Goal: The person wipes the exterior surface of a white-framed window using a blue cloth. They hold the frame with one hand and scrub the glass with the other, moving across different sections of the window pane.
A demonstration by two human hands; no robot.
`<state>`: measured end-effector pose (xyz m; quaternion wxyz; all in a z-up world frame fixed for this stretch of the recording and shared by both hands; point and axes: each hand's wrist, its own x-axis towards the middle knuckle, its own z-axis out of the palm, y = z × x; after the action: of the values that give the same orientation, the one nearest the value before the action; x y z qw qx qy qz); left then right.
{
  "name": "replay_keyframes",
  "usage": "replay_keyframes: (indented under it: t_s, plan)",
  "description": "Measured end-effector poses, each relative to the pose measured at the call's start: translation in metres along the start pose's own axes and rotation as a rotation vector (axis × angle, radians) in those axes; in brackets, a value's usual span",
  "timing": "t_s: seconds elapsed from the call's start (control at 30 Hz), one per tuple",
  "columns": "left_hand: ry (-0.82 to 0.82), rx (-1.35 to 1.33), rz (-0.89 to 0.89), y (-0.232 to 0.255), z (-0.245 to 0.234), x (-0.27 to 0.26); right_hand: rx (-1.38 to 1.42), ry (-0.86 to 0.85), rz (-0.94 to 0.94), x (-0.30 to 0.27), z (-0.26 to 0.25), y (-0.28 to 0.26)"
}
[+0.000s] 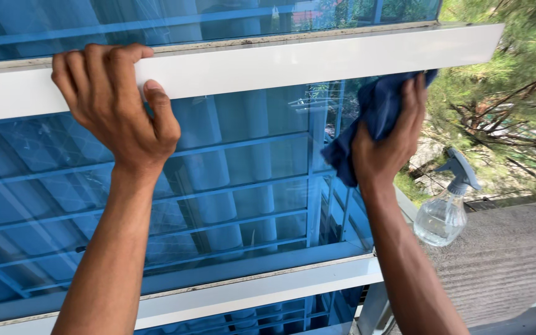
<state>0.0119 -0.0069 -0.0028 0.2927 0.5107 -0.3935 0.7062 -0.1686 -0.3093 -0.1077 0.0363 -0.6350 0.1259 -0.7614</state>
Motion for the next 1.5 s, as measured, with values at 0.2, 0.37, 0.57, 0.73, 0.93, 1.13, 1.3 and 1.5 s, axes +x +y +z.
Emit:
replay_keyframes:
  t_s: [0.2, 0.37, 0.57, 0.73, 0.93, 1.13, 1.3, 1.5]
  plan:
    - [0.009, 0.025, 0.014, -0.004, 0.002, -0.003, 0.081, -0.200, -0.014, -0.137, -0.046, 0.009]
    - [0.013, 0.061, -0.002, -0.003, 0.005, -0.006, 0.064, -0.269, 0.226, -0.228, -0.068, 0.011]
    - [0.030, 0.035, -0.004, 0.000, 0.006, -0.002, 0.062, -0.125, 0.161, -0.155, -0.038, 0.010]
    - [0.023, 0.030, -0.022, 0.000, 0.007, -0.005, 0.040, -0.028, 0.132, -0.039, -0.012, -0.006]
    - [0.027, 0.034, -0.014, -0.001, 0.007, -0.006, 0.102, 0.005, 0.044, -0.020, 0.008, -0.028]
    - [0.004, 0.005, -0.006, 0.005, -0.002, 0.000, 0.055, -0.190, -0.194, -0.081, -0.015, -0.006]
    - [0.014, -0.018, -0.039, 0.015, -0.005, 0.007, 0.071, 0.117, 0.198, -0.034, 0.009, -0.004]
    - [0.028, 0.007, -0.071, 0.016, 0.000, 0.009, 0.255, 0.275, 0.296, 0.019, 0.053, -0.061]
